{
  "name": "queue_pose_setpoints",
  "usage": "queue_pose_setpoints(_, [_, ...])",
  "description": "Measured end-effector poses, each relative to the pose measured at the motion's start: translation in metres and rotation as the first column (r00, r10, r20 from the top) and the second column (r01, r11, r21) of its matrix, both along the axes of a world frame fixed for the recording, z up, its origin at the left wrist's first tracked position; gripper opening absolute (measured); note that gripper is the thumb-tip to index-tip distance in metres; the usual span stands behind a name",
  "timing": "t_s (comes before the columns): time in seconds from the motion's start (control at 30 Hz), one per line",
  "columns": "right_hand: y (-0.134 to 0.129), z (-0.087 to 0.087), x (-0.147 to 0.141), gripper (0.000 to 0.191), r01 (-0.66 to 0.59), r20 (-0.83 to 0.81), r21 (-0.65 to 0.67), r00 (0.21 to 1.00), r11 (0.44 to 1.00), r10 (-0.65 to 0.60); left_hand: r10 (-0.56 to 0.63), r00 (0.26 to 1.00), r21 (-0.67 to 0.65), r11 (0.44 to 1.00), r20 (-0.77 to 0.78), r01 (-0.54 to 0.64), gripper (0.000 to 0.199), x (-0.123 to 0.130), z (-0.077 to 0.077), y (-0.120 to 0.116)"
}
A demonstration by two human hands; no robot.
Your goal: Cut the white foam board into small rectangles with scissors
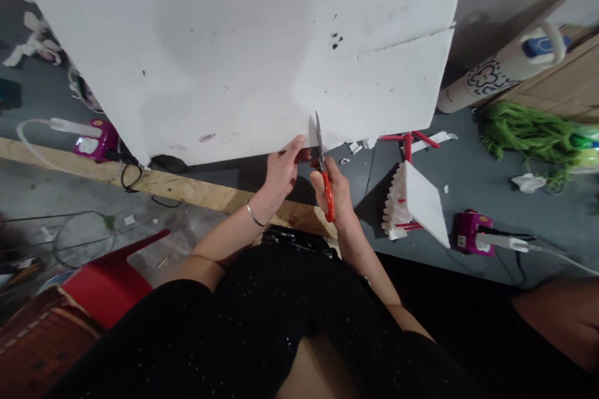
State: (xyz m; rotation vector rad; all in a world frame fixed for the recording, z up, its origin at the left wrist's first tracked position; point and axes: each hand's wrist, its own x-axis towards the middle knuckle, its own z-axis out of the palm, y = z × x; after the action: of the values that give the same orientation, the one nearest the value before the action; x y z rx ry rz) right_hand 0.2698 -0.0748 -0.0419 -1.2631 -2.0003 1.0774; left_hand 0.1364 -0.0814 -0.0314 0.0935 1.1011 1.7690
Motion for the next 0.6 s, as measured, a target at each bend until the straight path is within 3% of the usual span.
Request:
queue_pose_setpoints(0.2, [-0.001, 0.001, 0.000, 0.058, 0.026, 0.020, 0.013, 0.999, 1.000, -0.026, -0.004, 1.000, 0.006, 1.000, -0.010, 0.004, 0.026, 0.001, 0.003, 0.000])
queue_pose_setpoints(0.6, [0.009, -0.002, -0.005, 0.069, 0.029, -0.035, 0.005, 0.999, 1.000, -0.028, 0.023, 0.998, -0.090, 0.996, 0.053, -0.018, 0.032, 0.001, 0.013, -0.002])
